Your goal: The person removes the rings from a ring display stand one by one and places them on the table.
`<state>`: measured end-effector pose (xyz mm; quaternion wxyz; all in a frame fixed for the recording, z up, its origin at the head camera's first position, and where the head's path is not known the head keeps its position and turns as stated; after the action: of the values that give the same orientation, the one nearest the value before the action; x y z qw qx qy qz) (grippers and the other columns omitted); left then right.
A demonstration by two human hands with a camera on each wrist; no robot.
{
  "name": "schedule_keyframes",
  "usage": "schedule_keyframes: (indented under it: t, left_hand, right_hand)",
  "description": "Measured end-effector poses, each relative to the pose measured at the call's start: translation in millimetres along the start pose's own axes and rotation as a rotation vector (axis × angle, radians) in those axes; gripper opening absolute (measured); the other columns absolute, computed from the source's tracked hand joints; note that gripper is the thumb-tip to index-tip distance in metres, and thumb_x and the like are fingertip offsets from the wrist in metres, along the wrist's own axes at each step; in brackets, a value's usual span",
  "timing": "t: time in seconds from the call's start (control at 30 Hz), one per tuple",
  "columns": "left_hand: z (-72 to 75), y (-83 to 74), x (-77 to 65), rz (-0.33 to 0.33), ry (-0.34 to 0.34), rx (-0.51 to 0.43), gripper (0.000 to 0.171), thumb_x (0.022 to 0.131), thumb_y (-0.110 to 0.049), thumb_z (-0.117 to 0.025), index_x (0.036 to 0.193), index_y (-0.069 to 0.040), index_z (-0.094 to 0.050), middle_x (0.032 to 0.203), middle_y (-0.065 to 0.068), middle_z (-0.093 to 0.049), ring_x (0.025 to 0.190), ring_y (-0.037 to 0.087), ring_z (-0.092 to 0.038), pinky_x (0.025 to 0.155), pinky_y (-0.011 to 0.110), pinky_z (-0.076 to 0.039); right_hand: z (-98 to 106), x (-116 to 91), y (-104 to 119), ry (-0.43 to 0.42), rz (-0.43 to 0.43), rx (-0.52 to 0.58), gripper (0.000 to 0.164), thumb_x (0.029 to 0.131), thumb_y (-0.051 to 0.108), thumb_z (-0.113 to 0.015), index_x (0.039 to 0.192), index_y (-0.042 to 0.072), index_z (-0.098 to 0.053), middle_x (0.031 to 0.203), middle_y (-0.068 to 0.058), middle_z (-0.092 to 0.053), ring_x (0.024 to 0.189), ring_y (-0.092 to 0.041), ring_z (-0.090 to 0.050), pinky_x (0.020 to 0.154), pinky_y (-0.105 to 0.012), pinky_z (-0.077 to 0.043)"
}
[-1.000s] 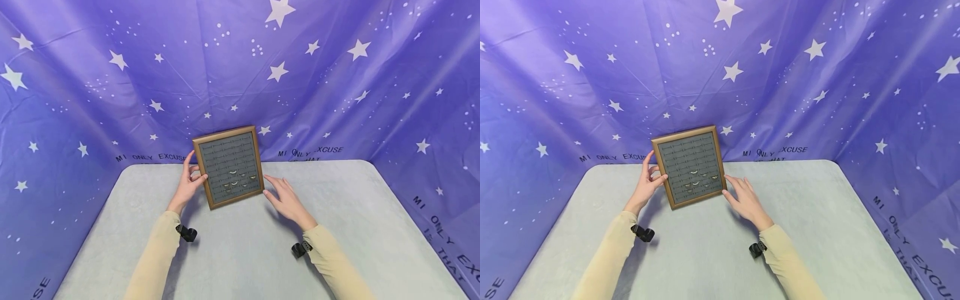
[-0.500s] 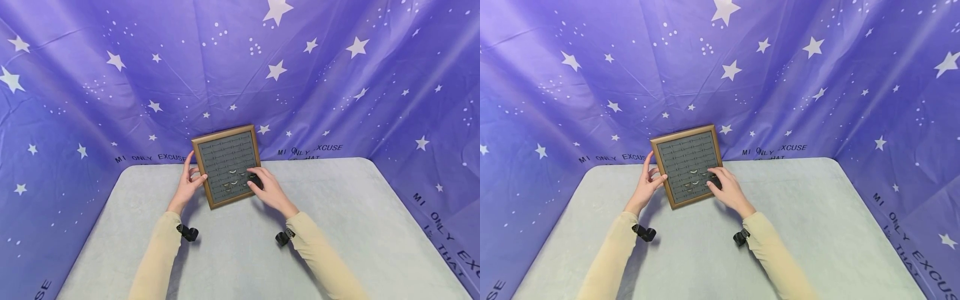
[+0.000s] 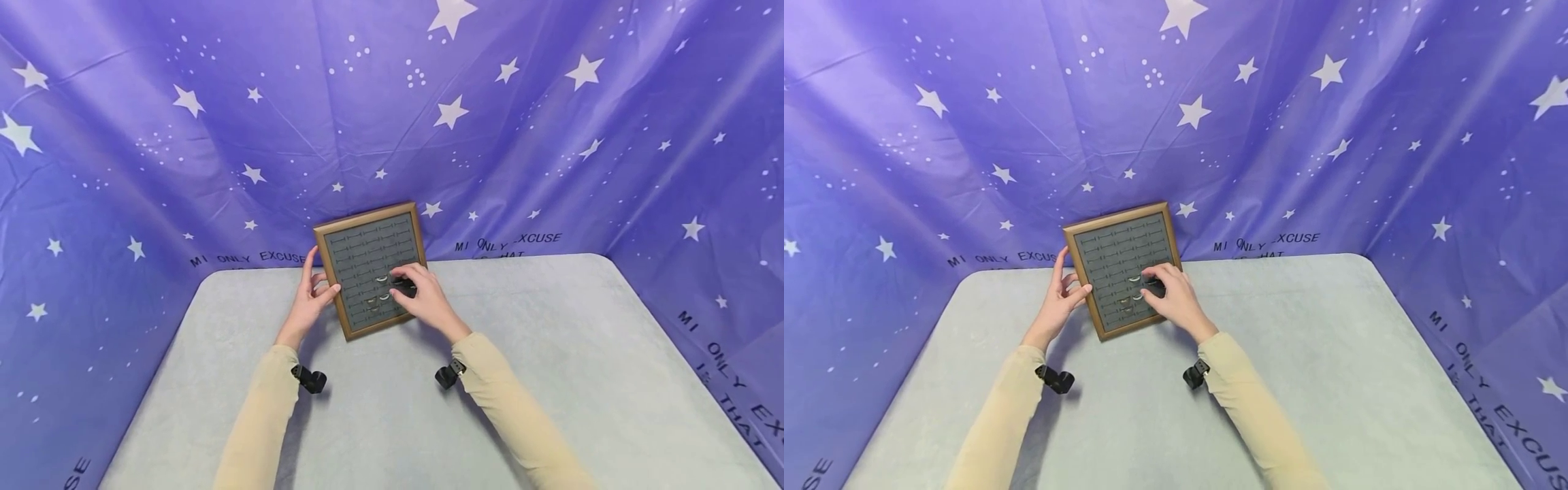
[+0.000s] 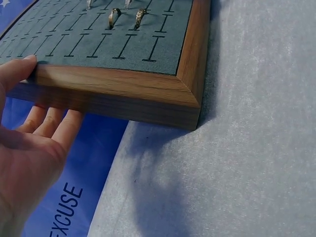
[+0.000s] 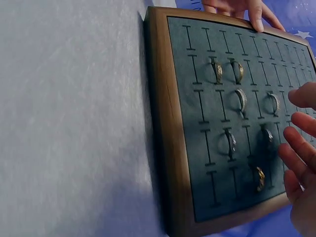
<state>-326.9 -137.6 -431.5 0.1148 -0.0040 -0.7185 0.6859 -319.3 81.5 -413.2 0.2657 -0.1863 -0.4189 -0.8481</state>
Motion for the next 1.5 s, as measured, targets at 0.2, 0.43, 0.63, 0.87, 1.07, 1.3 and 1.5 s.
schedule_keyframes:
  t: [0.2,0.43,0.63,0.87,1.07,1.3,1.5]
  left_hand:
    - [-1.3,-0.9,0.0,-0.011,-0.012,-0.004,0.088,0.092,0.008,-0.059,0.156,-0.026,-0.01,0.108,0.012,-0.053,0.081,0.015,-0.064,0.073,0.025,-0.051]
    - [-1.3,-1.4,-1.0,-0.015,-0.022,-0.007,0.087,0.091,0.009,-0.059,0.156,-0.024,-0.011,0.107,0.013,-0.052,0.081,0.017,-0.063,0.072,0.025,-0.05]
    - [-0.8,-0.6,-0.9,-0.018,-0.021,-0.001,0.087,0.091,0.009,-0.059,0.156,-0.025,-0.011,0.108,0.012,-0.053,0.082,0.018,-0.064,0.072,0.026,-0.05]
    - [-1.1,-0.9,-1.5,-0.02,-0.019,0.007,0.087,0.092,0.009,-0.058,0.156,-0.023,-0.009,0.108,0.011,-0.053,0.085,0.021,-0.062,0.072,0.026,-0.05]
    - [-1.4,2.6,-0.8,-0.013,-0.017,-0.006,0.089,0.091,0.009,-0.058,0.157,-0.022,-0.007,0.109,0.012,-0.052,0.081,0.015,-0.061,0.071,0.024,-0.049]
    - [-3.0,2.7,-1.0,-0.02,-0.014,-0.006,0.089,0.091,0.009,-0.058,0.157,-0.024,-0.008,0.108,0.011,-0.05,0.078,0.014,-0.059,0.07,0.023,-0.049]
    - [-2.5,0.9,-1.1,-0.03,-0.012,0.001,0.088,0.092,0.009,-0.057,0.156,-0.024,-0.008,0.109,0.011,-0.053,0.083,0.015,-0.062,0.074,0.025,-0.05]
  right_hand:
    - [-11,3,-2,-0.038,-0.014,0.026,0.03,0.082,0.012,-0.074,0.111,0.008,-0.068,0.108,-0.006,-0.062,0.099,-0.022,-0.053,0.087,-0.044,-0.034]
    - [-17,4,-5,-0.093,-0.078,0.055,0.022,0.081,0.012,-0.075,0.102,0.01,-0.072,0.102,-0.004,-0.06,0.096,-0.023,-0.049,0.083,-0.043,-0.033]
    - [-17,7,-2,-0.107,-0.131,0.044,0.016,0.08,0.011,-0.075,0.096,0.009,-0.072,0.096,-0.005,-0.057,0.094,-0.024,-0.048,0.08,-0.043,-0.033]
    - [-21,8,-1,-0.145,-0.172,0.022,0.013,0.078,0.012,-0.076,0.087,0.01,-0.068,0.093,-0.005,-0.051,0.092,-0.026,-0.044,0.079,-0.045,-0.03]
    - [-24,8,-4,-0.163,-0.21,-0.019,0.012,0.081,0.013,-0.076,0.082,0.012,-0.064,0.091,-0.004,-0.048,0.091,-0.025,-0.043,0.079,-0.045,-0.029]
    - [-23,6,-4,-0.153,-0.215,0.027,0.013,0.082,0.012,-0.073,0.078,0.013,-0.061,0.092,-0.004,-0.048,0.092,-0.025,-0.042,0.079,-0.045,-0.028]
    - [-19,4,-3,-0.156,-0.208,0.136,0.017,0.084,0.013,-0.071,0.077,0.013,-0.056,0.097,-0.005,-0.051,0.095,-0.026,-0.042,0.082,-0.045,-0.027]
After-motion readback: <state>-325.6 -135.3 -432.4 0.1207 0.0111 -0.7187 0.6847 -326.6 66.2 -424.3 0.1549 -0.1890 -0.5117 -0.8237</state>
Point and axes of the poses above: each hand's wrist, its own x-axis towards the middle knuckle, its own z-axis out of the back of the hand, y = z × x, the point moved 9 cm from there along x, towards the middle knuckle
